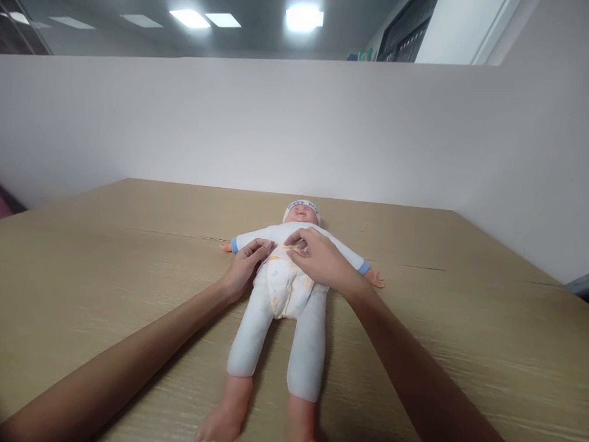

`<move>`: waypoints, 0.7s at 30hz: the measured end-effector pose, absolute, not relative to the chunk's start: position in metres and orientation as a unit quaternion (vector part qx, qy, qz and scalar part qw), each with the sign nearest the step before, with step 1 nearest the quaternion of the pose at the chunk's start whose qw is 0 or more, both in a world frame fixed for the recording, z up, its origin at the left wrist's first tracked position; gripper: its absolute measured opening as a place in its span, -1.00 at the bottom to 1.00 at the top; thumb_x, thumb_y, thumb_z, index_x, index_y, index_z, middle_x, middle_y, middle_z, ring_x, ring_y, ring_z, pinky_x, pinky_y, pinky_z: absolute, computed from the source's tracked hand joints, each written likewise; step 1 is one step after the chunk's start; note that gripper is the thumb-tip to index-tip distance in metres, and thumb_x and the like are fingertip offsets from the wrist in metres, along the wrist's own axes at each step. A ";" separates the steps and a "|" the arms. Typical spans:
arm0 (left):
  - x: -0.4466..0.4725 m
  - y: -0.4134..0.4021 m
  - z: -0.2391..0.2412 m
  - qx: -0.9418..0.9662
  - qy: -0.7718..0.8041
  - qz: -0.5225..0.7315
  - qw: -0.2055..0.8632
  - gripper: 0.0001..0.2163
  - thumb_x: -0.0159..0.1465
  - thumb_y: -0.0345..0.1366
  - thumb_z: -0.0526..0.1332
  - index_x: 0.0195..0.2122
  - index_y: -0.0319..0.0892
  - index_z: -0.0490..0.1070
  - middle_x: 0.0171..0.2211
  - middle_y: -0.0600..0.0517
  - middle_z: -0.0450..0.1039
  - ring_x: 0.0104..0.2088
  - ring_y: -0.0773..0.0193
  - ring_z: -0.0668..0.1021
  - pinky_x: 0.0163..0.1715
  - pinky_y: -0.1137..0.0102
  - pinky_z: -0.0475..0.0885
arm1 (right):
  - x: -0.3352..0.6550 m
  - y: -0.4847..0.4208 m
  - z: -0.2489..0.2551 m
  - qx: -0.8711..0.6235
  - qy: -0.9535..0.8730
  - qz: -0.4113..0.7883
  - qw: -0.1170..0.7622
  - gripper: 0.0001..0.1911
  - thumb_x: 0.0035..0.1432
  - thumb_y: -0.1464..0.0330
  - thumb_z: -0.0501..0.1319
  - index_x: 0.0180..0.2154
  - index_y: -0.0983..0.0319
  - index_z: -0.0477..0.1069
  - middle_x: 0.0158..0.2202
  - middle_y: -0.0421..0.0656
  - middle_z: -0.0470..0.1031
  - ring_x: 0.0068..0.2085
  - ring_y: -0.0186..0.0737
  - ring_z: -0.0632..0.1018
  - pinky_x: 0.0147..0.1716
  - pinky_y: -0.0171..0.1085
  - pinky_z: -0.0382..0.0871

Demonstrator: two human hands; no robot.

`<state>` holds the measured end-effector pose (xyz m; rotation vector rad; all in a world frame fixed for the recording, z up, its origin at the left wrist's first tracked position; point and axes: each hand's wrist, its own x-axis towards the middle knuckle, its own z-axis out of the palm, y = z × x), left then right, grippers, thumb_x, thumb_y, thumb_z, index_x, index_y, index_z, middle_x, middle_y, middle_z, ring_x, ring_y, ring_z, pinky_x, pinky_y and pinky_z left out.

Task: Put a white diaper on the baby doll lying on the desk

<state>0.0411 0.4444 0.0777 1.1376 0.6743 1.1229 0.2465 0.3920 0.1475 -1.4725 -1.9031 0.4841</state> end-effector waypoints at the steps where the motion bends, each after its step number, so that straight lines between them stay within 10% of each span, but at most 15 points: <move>1: 0.039 0.439 0.082 0.516 0.315 0.501 0.619 -0.60 0.24 0.06 0.50 -0.16 -0.15 0.54 -0.30 0.07 0.48 -0.30 0.28 0.44 -0.25 0.38 0.32 | 0.245 0.386 0.150 -0.562 -0.728 0.179 0.348 -0.79 0.34 0.32 0.22 -0.04 0.11 0.56 0.06 -0.11 0.60 0.00 -0.09 0.59 -0.04 -0.13 0.47; 7: 0.011 0.363 0.125 0.722 0.331 0.458 0.400 -0.82 0.50 -0.09 0.25 -0.07 -0.07 0.50 -0.13 0.04 0.52 -0.26 0.24 0.43 -0.15 0.31 0.34 | 0.221 0.301 0.155 -0.485 -0.770 0.087 0.406 -0.84 0.40 0.40 0.17 -0.06 0.11 0.49 -0.03 -0.10 0.59 0.05 -0.02 0.58 0.12 -0.04 0.45; 12: -0.016 0.321 0.121 0.897 0.233 0.233 0.293 -0.90 0.51 -0.28 0.17 -0.10 -0.07 0.47 -0.05 -0.01 0.57 -0.07 0.11 0.51 0.01 0.21 0.35 | 0.225 0.243 0.128 -0.422 -0.860 0.159 0.238 -0.89 0.46 0.39 0.17 -0.12 0.12 0.48 -0.14 -0.15 0.59 -0.09 -0.09 0.58 -0.06 -0.12 0.48; 21: 0.004 0.334 0.112 0.849 0.404 0.234 0.247 -0.67 0.40 0.04 0.32 -0.27 -0.08 0.31 -0.30 0.03 0.54 -0.28 0.08 0.50 -0.20 0.22 0.27 | 0.234 0.266 0.091 -0.603 -0.748 0.047 0.274 -0.81 0.50 0.23 0.17 -0.22 0.13 0.42 -0.41 -0.21 0.50 -0.33 -0.08 0.55 -0.32 -0.14 0.31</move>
